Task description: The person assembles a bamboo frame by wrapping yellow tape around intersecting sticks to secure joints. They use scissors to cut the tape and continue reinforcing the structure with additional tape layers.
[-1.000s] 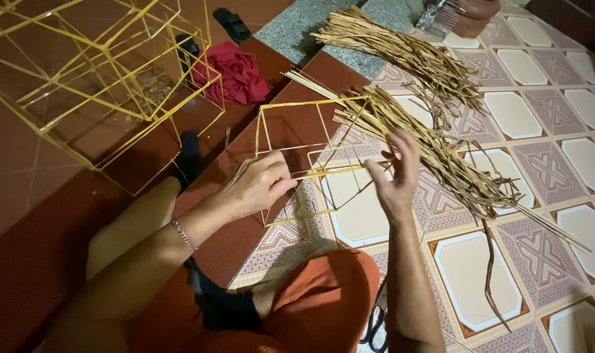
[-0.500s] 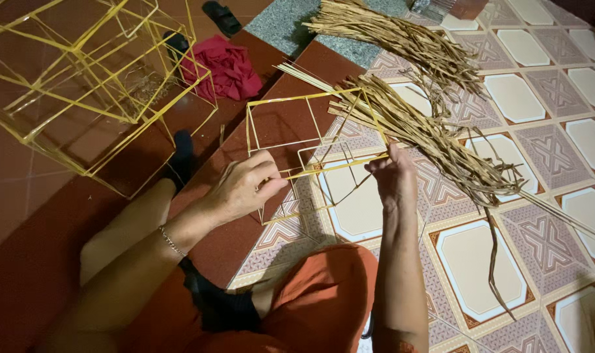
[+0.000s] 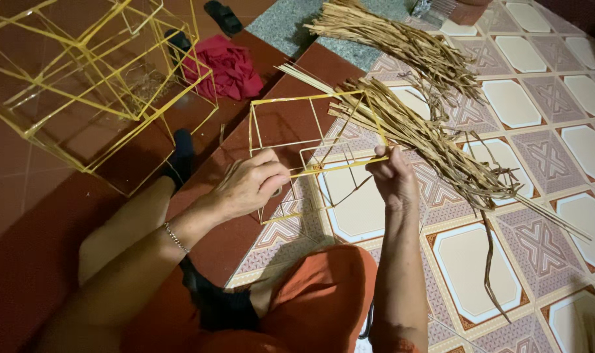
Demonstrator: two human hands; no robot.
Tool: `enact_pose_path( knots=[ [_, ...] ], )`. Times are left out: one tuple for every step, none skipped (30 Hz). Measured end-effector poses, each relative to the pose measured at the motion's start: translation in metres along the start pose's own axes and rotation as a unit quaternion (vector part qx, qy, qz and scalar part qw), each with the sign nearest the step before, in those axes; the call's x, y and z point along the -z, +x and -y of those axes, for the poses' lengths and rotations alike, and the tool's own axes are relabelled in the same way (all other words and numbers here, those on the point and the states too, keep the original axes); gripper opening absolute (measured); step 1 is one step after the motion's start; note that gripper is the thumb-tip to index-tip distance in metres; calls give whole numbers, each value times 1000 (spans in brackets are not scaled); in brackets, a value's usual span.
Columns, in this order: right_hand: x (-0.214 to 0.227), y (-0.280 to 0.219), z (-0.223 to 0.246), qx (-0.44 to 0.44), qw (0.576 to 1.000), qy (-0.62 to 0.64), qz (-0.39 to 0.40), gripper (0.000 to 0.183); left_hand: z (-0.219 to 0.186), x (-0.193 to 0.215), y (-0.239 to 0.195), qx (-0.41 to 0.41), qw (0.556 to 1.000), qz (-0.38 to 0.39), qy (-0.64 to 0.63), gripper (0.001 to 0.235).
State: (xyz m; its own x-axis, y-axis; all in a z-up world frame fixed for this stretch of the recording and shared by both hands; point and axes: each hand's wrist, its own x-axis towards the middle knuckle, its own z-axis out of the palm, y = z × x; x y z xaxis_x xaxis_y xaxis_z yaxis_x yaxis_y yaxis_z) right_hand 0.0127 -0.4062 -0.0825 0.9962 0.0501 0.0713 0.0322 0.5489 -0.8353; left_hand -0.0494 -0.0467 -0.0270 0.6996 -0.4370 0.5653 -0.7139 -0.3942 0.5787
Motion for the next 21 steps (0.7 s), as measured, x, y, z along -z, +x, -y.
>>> enact_pose_path(
  knots=[
    [3,1,-3,-4,1000,16,23,30,0,1,-1,-1,1000,-2,-1,10],
    [6,2,-5,4,1000,14,15,30,0,0,-1,-4,1000,-3,-7,10],
    [8,4,-8,12,1000,11,8,31,-1,0,-1,-5,1000,-4,-12,11],
    [8,6,-11,19,1000,9,1,32,-1,0,0,-7,1000,-5,-17,11],
    [9,6,-14,34,999,8,-16,33,-2,0,0,-10,1000,-9,-6,11],
    [8,6,-18,48,998,7,-32,33,-3,-1,1,-12,1000,-13,5,11],
    [8,6,-20,62,997,6,-51,33,-4,-1,1,-16,1000,-17,15,11],
    [7,5,-22,72,996,1,-60,32,-5,-1,2,-5,999,-5,44,12],
    [6,4,-24,81,994,-4,-70,32,-6,-1,0,6,997,6,72,14],
    [5,2,-26,90,993,-9,-80,31,-7,-2,-1,17,995,18,101,15],
    [3,1,-27,98,991,-21,-87,31,-6,-2,-2,19,994,20,102,16],
    [2,0,-28,106,989,-33,-94,31,-6,-2,-2,20,994,22,102,16],
    [1,1,-28,115,987,-46,-98,31,-4,-3,-3,22,994,21,104,16],
    [1,2,-28,123,986,-56,-102,33,-3,-4,-3,23,997,12,75,16],
    [1,1,-29,130,984,-66,-105,34,-1,-6,-3,24,999,3,45,15],
    [3,1,-30,137,982,-77,-108,35,2,-7,-3,26,1000,-7,16,15],
    [5,2,-31,138,980,-91,-113,37,5,-8,-3,29,999,-1,-20,15],
    [8,2,-31,139,978,-105,-117,38,8,-8,-2,33,998,4,-56,16],
    [11,4,-31,140,975,-119,-122,40,11,-8,-1,36,995,10,-91,17],
    [13,5,-31,146,975,-128,-111,41,14,-7,0,40,995,13,-95,17],
    [15,5,-30,151,974,-138,-102,42,16,-8,2,44,994,16,-99,18]
  ],
)
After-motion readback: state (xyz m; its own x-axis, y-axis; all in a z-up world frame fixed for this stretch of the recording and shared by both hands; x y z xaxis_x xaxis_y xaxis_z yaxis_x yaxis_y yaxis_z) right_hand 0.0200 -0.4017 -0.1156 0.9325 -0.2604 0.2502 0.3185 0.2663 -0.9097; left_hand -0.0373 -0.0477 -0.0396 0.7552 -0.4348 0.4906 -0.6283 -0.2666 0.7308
